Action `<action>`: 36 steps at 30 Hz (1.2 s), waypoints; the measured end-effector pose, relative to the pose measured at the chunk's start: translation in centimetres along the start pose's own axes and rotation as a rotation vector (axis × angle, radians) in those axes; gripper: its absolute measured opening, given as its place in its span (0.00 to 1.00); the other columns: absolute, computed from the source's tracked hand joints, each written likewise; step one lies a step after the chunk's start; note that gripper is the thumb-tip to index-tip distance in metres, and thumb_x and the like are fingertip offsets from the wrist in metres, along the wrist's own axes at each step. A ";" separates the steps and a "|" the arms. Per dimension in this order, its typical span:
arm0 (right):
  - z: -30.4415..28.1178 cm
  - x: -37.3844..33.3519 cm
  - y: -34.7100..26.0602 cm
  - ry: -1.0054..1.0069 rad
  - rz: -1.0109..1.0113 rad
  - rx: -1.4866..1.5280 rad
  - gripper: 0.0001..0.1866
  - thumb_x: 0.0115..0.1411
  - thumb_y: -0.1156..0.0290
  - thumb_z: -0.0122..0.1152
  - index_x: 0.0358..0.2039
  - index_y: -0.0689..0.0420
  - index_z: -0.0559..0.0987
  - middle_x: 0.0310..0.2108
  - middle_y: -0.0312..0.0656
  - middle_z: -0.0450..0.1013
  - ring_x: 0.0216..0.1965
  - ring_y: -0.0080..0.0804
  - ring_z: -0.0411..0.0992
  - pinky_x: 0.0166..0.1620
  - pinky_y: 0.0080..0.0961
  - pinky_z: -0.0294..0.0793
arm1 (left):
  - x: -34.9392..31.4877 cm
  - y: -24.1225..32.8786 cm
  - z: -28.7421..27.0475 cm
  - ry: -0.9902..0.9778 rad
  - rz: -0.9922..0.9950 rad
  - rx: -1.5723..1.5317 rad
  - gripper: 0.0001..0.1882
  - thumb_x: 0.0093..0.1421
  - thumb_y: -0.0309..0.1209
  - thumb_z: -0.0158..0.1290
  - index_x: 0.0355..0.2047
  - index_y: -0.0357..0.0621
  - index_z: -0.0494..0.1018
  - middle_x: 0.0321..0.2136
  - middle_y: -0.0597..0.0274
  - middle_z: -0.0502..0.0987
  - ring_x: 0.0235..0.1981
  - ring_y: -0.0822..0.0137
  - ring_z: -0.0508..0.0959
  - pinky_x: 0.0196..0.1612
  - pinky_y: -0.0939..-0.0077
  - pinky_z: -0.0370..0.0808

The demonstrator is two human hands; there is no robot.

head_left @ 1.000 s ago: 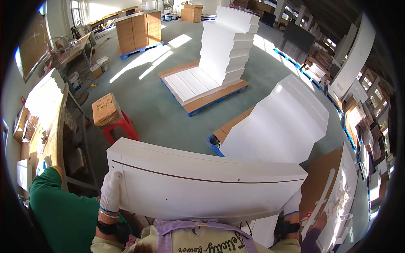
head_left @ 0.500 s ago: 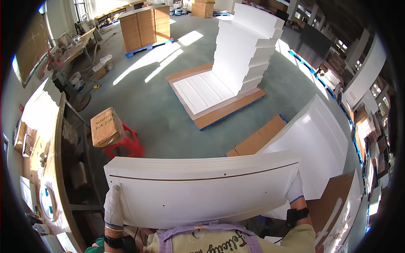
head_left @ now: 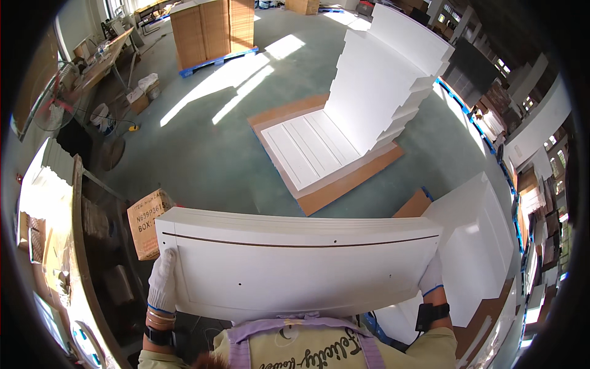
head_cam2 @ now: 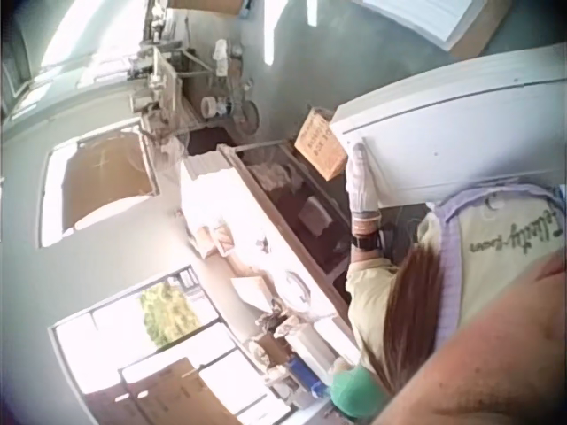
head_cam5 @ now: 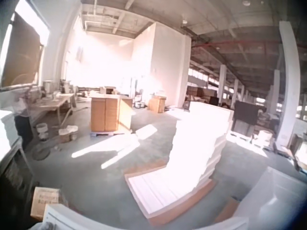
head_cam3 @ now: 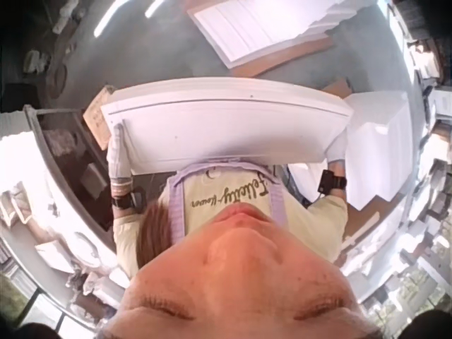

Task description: Stacking and organizing white furniture panels on a pallet in a manufacturing environment.

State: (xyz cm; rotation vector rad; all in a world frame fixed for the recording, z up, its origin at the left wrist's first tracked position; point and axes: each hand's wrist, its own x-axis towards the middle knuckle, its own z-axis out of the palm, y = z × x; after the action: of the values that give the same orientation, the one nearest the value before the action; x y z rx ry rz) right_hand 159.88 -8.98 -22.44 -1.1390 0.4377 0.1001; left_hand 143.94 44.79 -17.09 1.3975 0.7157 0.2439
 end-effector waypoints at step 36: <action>62.2 52.8 4.9 0.407 0.197 -0.398 0.36 0.61 0.46 0.35 0.46 0.72 0.70 0.43 0.56 0.70 0.41 0.39 0.71 0.46 0.28 0.68 | 80.1 27.2 0.3 -0.191 -0.110 -0.041 0.32 0.60 0.53 0.43 0.51 0.37 0.64 0.43 0.62 0.71 0.41 0.71 0.71 0.46 0.76 0.69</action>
State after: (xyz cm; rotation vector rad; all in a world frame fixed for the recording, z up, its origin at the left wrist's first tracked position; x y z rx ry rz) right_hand 224.33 41.21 -25.62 -1.5117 0.9218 0.1313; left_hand 212.51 94.29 -16.36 1.3181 0.6235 0.0372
